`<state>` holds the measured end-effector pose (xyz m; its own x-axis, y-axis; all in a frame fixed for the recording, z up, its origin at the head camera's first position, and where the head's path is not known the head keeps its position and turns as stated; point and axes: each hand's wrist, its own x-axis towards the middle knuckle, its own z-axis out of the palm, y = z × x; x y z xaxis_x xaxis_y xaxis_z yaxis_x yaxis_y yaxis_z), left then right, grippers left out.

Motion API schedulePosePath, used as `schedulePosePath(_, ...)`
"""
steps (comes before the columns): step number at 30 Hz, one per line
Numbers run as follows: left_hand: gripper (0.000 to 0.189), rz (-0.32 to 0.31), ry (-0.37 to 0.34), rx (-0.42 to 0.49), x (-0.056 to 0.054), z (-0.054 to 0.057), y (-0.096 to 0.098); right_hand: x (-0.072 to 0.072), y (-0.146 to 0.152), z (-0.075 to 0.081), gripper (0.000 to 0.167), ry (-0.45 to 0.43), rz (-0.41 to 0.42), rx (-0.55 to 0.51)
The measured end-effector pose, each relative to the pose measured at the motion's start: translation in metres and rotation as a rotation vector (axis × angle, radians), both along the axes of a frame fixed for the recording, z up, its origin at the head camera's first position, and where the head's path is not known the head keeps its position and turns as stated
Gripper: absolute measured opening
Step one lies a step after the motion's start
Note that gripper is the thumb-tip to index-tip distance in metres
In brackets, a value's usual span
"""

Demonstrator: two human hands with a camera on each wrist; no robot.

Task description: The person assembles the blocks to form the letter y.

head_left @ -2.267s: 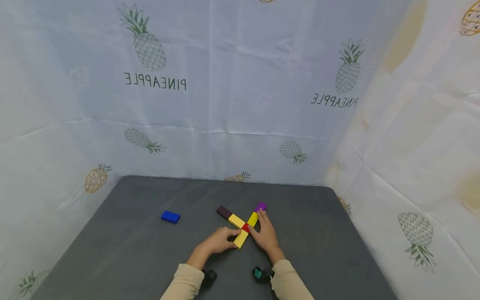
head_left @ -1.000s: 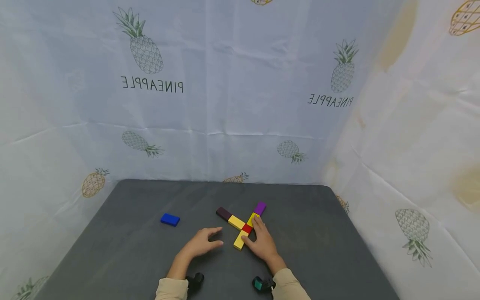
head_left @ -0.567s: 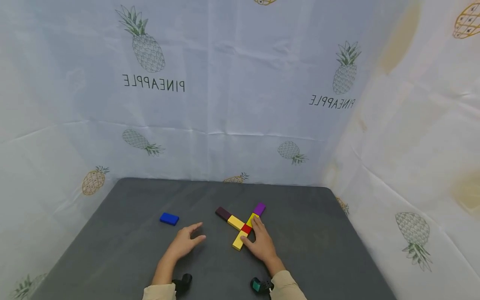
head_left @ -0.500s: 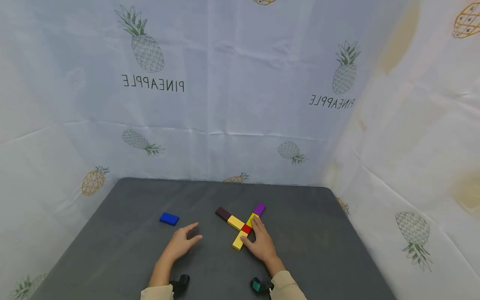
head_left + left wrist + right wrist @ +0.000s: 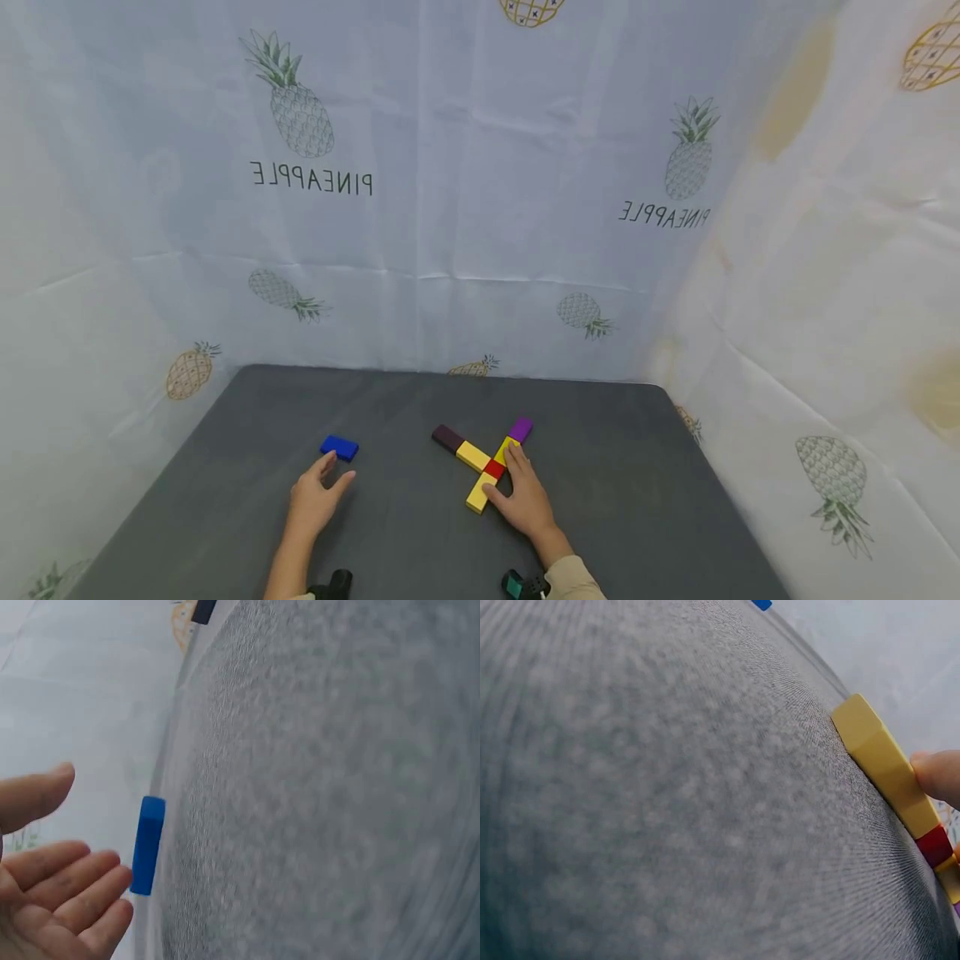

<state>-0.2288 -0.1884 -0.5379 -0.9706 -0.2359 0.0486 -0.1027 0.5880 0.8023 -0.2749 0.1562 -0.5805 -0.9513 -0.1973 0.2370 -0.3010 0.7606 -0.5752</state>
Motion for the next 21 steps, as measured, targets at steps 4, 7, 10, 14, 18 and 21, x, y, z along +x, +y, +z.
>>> schedulePosePath(4, 0.069, 0.048, -0.029, -0.001, 0.002, 0.000, -0.005, 0.002, 0.000, 0.001, 0.081, -0.006, 0.003, 0.004)
schedulePosePath(7, 0.072, 0.064, -0.066, -0.007, 0.002, -0.001, -0.008, 0.003, 0.000, 0.000, 0.081, -0.013, 0.007, 0.004)
schedulePosePath(10, 0.075, 0.069, -0.084, -0.006, -0.002, -0.002, -0.011, 0.004, -0.001, 0.000, 0.081, -0.020, 0.007, 0.000)
schedulePosePath(14, 0.078, 0.052, -0.098, -0.008, -0.013, -0.005, -0.016, 0.002, -0.001, 0.001, 0.082, -0.017, 0.005, -0.006)
schedulePosePath(18, 0.079, 0.032, -0.103, -0.011, -0.025, -0.007, -0.019, 0.000, -0.001, 0.001, 0.081, 0.015, 0.001, 0.005)
schedulePosePath(21, 0.078, 0.025, -0.096, -0.013, -0.030, -0.008, -0.018, 0.001, -0.001, 0.001, 0.081, 0.019, 0.001, 0.006)
